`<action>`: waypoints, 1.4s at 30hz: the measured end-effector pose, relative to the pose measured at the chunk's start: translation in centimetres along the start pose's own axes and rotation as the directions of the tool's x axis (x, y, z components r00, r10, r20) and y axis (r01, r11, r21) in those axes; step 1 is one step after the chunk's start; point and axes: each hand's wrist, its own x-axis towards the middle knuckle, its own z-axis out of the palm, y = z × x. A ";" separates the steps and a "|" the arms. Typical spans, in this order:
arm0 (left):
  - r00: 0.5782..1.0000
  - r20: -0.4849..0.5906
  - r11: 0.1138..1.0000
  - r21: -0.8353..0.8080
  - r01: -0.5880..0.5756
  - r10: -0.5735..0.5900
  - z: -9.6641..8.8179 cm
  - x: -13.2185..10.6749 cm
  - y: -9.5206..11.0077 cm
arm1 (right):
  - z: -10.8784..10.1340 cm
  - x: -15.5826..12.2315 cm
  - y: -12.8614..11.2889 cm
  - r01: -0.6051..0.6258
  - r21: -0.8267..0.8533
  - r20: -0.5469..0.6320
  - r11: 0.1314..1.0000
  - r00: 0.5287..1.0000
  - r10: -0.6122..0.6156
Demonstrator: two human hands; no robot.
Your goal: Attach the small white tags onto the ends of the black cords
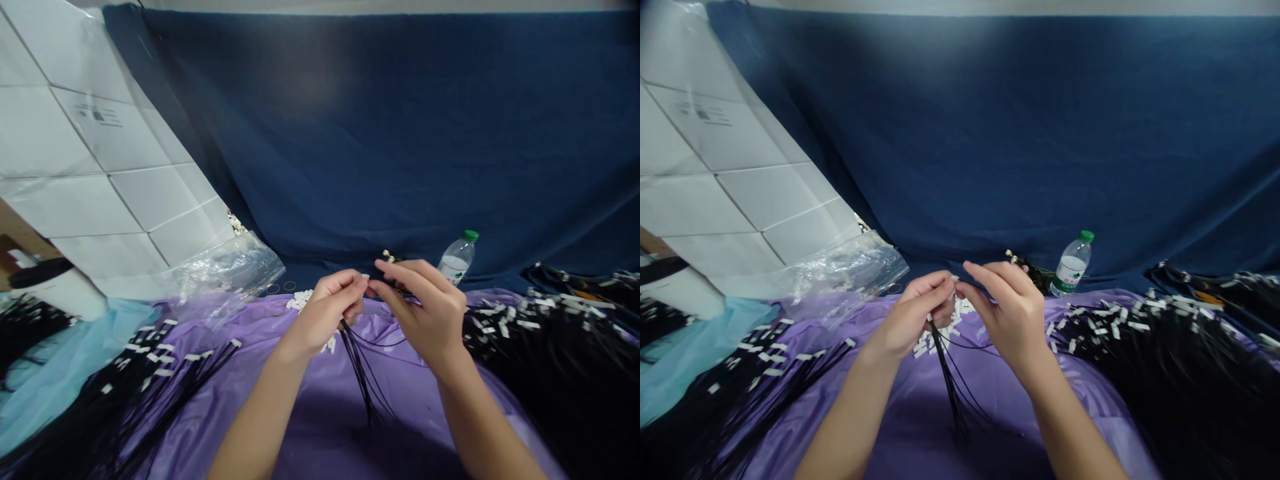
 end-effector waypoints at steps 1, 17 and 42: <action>0.999 -0.035 1.000 -0.009 0.001 -0.001 0.0 0.1 0.0 | -0.1 0.0 -0.2 0.043 -0.045 -0.063 0.998 0.997 -0.046; 0.917 -0.385 0.975 -0.142 -0.172 0.106 -0.4 0.0 0.8 | 0.4 -0.7 -2.7 -0.325 0.197 0.406 0.925 0.886 0.225; 0.916 -0.392 0.995 0.071 -0.064 0.087 -0.7 0.4 0.0 | 1.7 -0.3 1.4 -0.670 0.743 0.583 0.005 0.649 0.489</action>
